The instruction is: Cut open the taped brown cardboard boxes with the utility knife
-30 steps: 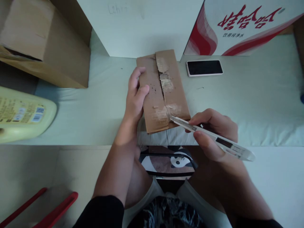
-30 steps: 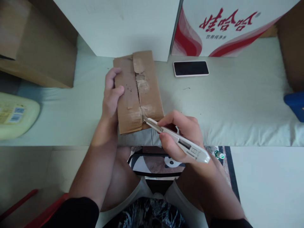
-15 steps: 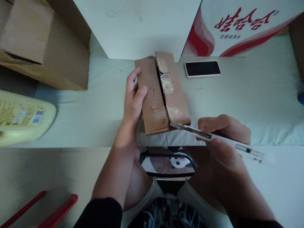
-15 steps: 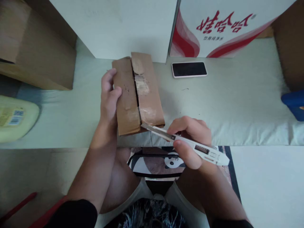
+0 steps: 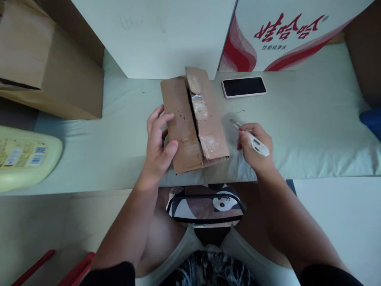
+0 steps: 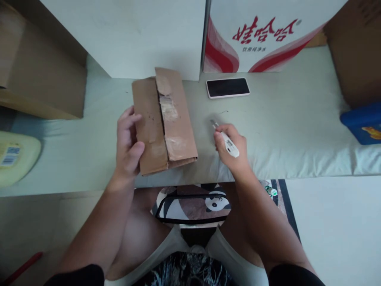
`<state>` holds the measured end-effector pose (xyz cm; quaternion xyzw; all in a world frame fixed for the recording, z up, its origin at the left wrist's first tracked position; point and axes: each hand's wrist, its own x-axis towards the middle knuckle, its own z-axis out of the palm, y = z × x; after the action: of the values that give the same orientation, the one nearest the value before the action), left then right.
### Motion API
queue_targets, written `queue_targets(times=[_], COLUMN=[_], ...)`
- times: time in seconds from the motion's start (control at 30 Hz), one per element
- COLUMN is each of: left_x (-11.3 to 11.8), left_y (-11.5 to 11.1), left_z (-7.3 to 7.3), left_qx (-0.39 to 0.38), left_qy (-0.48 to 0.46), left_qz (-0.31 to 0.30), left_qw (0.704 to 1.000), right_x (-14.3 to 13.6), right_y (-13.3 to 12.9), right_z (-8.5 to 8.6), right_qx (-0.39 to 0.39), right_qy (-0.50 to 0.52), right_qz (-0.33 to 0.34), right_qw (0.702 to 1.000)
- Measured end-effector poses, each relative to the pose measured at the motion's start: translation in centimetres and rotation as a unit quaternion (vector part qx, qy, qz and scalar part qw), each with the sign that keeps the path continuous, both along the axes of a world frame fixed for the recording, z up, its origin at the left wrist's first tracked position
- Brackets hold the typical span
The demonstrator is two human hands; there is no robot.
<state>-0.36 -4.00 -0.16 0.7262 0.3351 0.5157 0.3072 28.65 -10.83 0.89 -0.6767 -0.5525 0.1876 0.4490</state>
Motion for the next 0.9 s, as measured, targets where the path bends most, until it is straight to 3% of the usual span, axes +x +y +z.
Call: queue_targets(times=[0.13, 0.23, 0.4, 0.63, 0.7, 0.83, 0.9], left_x=[-0.3, 0.2, 0.2, -1.5, -1.8, -1.9, -1.9], left_y=[-1.8, -3.0, -3.7, -4.0, -4.3, -4.1, -3.2], left_z=[0.7, 1.6, 2.9, 2.4, 1.7, 0.5, 0.2], left_qx=[0.083, 0.134, 0.103, 0.068, 0.049, 0.015, -0.010], left_qy=[0.022, 0.107, 0.175, 0.094, 0.056, -0.023, -0.088], left_qz=[-0.013, -0.010, -0.004, 0.036, 0.088, 0.277, 0.312], left_qw=[0.996, 0.985, 0.979, 0.993, 0.993, 0.960, 0.946], right_x=[0.4, 0.4, 0.1, -0.6, -0.8, -1.4, -1.6], right_y=[0.2, 0.6, 0.8, 1.0, 1.1, 1.4, 1.6], right_z=[-0.5, -1.4, -2.1, -1.6, -1.5, -1.4, -1.6], right_qx=[-0.072, -0.115, -0.134, -0.140, -0.123, -0.092, -0.084], right_qy=[-0.129, -0.192, -0.219, -0.210, -0.190, -0.145, -0.133], right_qz=[0.027, 0.039, 0.062, 0.042, 0.031, 0.041, 0.058], right_qw=[0.989, 0.974, 0.964, 0.967, 0.974, 0.984, 0.986])
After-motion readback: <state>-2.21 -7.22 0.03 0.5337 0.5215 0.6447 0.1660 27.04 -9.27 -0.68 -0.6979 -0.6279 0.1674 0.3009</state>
